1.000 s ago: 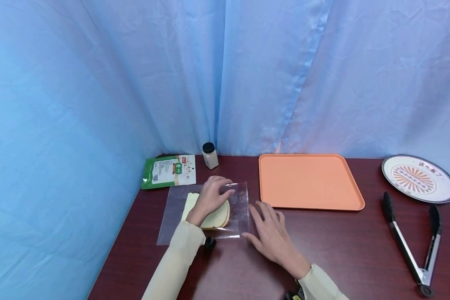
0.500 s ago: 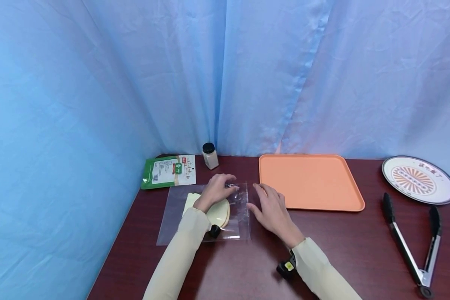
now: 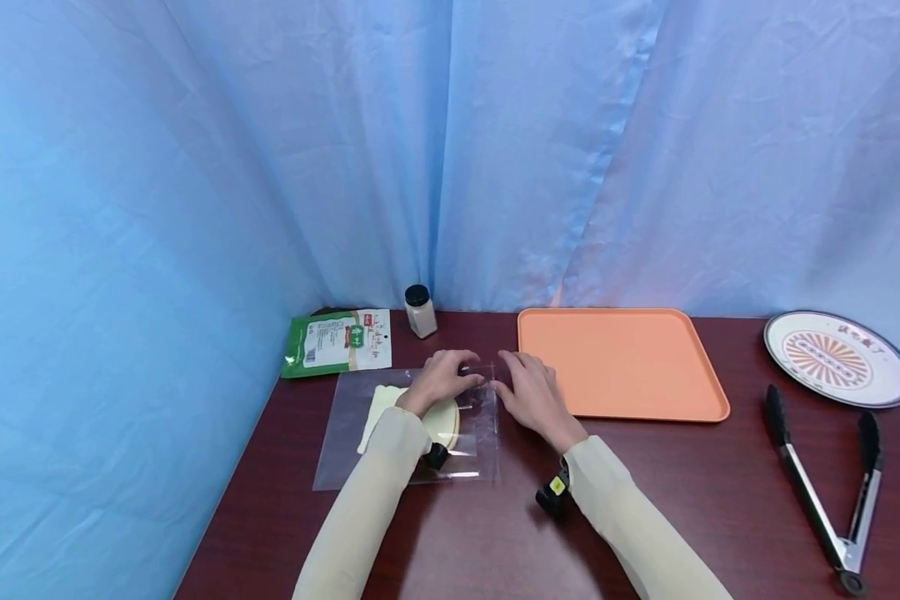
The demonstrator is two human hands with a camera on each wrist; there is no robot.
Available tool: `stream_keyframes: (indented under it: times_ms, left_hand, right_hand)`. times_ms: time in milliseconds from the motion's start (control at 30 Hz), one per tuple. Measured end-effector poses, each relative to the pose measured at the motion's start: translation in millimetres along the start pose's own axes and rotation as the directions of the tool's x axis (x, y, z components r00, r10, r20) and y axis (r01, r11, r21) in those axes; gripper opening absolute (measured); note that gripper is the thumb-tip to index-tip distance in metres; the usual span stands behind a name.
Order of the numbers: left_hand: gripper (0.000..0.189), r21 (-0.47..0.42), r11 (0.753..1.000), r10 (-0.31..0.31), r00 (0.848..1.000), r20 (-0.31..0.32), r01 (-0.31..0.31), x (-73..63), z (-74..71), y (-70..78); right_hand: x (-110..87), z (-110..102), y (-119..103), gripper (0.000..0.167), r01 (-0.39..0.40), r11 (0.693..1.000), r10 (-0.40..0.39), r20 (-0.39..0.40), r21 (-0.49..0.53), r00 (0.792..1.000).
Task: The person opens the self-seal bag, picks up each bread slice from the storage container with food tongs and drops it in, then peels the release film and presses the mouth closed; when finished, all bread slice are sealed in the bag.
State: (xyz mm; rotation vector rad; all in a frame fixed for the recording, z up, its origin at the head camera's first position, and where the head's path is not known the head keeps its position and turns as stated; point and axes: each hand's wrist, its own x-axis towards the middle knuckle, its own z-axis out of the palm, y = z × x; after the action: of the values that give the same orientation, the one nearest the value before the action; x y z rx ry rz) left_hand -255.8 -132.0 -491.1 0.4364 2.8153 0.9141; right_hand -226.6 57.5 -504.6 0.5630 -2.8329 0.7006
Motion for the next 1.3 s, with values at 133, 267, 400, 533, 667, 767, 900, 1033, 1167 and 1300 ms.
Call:
stream_keyframes:
  times_ms: [133, 267, 400, 533, 667, 767, 900, 1033, 1167, 1300]
  left_hand:
    - [0.037, 0.009, 1.000, -0.014, 1.000, 0.011, 0.014, 3.9, 2.0, -0.7]
    - [0.034, 0.010, 1.000, -0.023, 1.000, 0.016, 0.023, 7.6, 4.1, -1.9]
    - [0.028, -0.001, 1.000, -0.021, 1.000, 0.002, 0.021, 10.8, 5.8, -2.9]
    - [0.022, 0.006, 1.000, -0.002, 1.000, -0.028, 0.002, 13.0, 8.6, -4.9]
    - [0.017, 0.016, 1.000, 0.016, 0.999, -0.051, -0.016, 14.7, 11.3, -6.7]
    - [0.013, 0.006, 1.000, 0.015, 0.998, -0.061, -0.015, 15.9, 12.7, -7.5]
    - [0.010, -0.010, 1.000, 0.009, 0.998, -0.070, -0.010, 16.7, 14.3, -8.9]
    - [0.011, -0.021, 1.000, 0.009, 0.997, -0.077, -0.011, 17.3, 15.9, -9.9]
    - [0.012, -0.038, 0.999, -0.001, 0.997, -0.079, -0.002, 17.4, 17.1, -10.7]
    - [0.013, -0.057, 0.998, -0.012, 0.996, -0.084, 0.007, 16.9, 18.3, -12.1]
  right_hand:
    - [8.6, 4, 2, 0.051, -0.003, 1.000, 0.003, 0.019, -0.009, 1.000]
    - [15.5, 8, 5, 0.049, -0.016, 1.000, 0.017, 0.050, -0.010, 0.999]
    - [19.7, 14, 9, 0.045, -0.024, 1.000, 0.024, 0.065, -0.003, 0.998]
    - [23.5, 18, 11, 0.037, -0.028, 1.000, 0.027, 0.065, 0.007, 0.997]
    - [27.6, 21, 11, 0.030, -0.037, 0.999, 0.036, 0.067, 0.009, 0.997]
    - [30.5, 23, 11, 0.028, -0.046, 0.999, 0.045, 0.069, 0.022, 0.997]
    - [33.6, 25, 10, 0.022, -0.053, 0.998, 0.050, 0.066, 0.044, 0.997]
    - [34.6, 26, 9, 0.017, -0.053, 0.997, 0.051, 0.050, 0.054, 0.997]
    - [33.5, 28, 9, 0.015, -0.038, 0.998, 0.037, 0.022, 0.040, 0.999]
    - [31.3, 30, 12, 0.013, 0.001, 1.000, 0.000, -0.033, 0.027, 0.999]
